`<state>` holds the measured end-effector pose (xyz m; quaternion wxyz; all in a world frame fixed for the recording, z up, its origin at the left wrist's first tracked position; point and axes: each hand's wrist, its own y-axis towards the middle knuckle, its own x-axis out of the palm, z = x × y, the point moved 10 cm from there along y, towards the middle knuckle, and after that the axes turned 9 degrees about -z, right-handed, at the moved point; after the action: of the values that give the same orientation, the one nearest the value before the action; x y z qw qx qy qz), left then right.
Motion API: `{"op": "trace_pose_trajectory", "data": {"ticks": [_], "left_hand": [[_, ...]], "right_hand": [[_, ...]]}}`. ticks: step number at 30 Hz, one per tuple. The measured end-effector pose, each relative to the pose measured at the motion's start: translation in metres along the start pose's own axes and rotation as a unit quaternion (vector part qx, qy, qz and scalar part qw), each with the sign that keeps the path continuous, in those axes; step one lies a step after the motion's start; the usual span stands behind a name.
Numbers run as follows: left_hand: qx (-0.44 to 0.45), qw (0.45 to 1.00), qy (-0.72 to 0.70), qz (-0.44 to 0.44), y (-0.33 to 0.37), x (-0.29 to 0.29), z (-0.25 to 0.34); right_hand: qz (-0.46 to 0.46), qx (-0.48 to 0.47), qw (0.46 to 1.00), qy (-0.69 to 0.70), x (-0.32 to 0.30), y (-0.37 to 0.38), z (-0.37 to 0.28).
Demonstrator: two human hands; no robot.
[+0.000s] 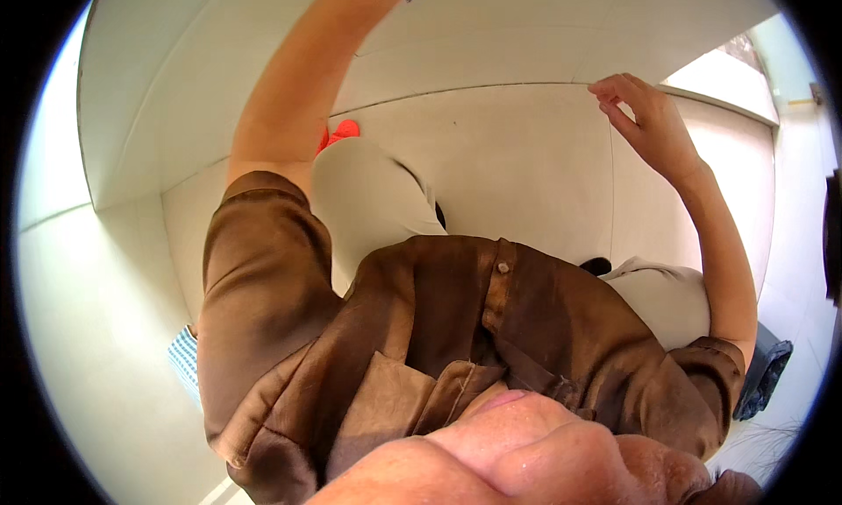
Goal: The person wipes the tiled floor with a multi-colored cloth, moving from the entrance area toward the shower. They bend and reach to clean along the baseboards and around a small trash bin, then continue wiping the patterned tiles inside the shower stall.
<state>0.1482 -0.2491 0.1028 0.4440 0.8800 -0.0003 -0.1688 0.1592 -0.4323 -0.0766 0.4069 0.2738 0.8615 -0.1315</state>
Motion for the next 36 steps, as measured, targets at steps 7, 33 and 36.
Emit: {"op": "trace_pose_trajectory", "data": {"ticks": [7, 33, 36], "left_hand": [[0.425, 0.800, -0.063, -0.419, -0.309, 0.089, 0.168], [0.559, 0.491, -0.093, -0.662, -0.534, 0.079, 0.157], [0.521, 0.563, -0.113, -0.631, -0.466, 0.086, 0.152]], "right_hand": [[0.001, -0.011, 1.000, 0.012, 0.007, -0.002, 0.001], [-0.222, 0.020, 0.975, -0.020, 0.030, -0.072, -0.034], [-0.198, 0.026, 0.980, -0.016, 0.020, -0.069, -0.031]]}}
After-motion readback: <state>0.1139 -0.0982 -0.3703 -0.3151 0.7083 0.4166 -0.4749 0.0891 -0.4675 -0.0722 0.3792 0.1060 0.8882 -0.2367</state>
